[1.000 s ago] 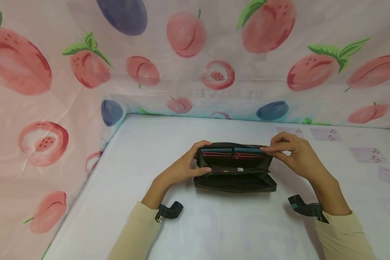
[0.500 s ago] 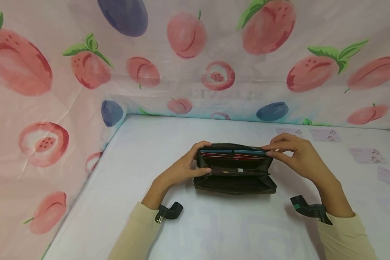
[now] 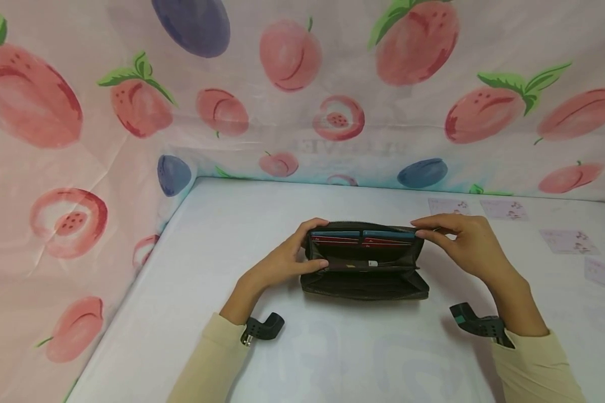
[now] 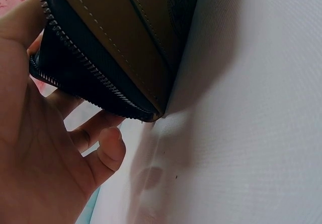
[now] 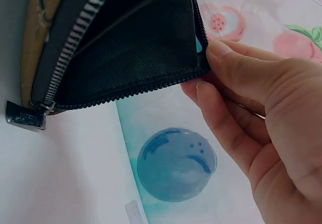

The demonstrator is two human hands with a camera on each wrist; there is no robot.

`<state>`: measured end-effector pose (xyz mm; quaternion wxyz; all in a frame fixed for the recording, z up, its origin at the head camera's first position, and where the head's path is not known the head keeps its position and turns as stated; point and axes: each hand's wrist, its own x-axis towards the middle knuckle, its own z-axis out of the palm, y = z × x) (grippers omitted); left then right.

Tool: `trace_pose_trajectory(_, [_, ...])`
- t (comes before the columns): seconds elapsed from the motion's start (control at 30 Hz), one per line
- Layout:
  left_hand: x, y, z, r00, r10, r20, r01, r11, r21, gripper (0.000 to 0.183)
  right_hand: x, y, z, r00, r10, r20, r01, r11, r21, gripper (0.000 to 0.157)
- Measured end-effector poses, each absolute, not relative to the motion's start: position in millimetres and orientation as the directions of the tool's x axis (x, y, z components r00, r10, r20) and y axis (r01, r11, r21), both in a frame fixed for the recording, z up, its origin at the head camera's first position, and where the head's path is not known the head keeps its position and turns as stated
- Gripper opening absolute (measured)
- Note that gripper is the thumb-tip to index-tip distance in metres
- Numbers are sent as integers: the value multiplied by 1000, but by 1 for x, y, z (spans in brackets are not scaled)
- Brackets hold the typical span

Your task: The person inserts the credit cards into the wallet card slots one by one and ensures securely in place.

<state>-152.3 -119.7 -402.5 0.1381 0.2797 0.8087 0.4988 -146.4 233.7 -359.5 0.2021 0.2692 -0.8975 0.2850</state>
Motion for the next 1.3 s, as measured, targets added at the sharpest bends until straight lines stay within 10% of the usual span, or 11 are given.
trace_pose_trajectory(0.83, [-145, -108, -399, -855, 449, 261, 474, 470, 744, 59, -143, 232, -361, -781, -455, 428, -624, 568, -536, 41])
trace_pose_trajectory(1.3, [-141, -95, -396, -606, 425, 672, 789, 424, 444, 25, -145, 215, -366, -667, -521, 533, -745, 450, -493, 46])
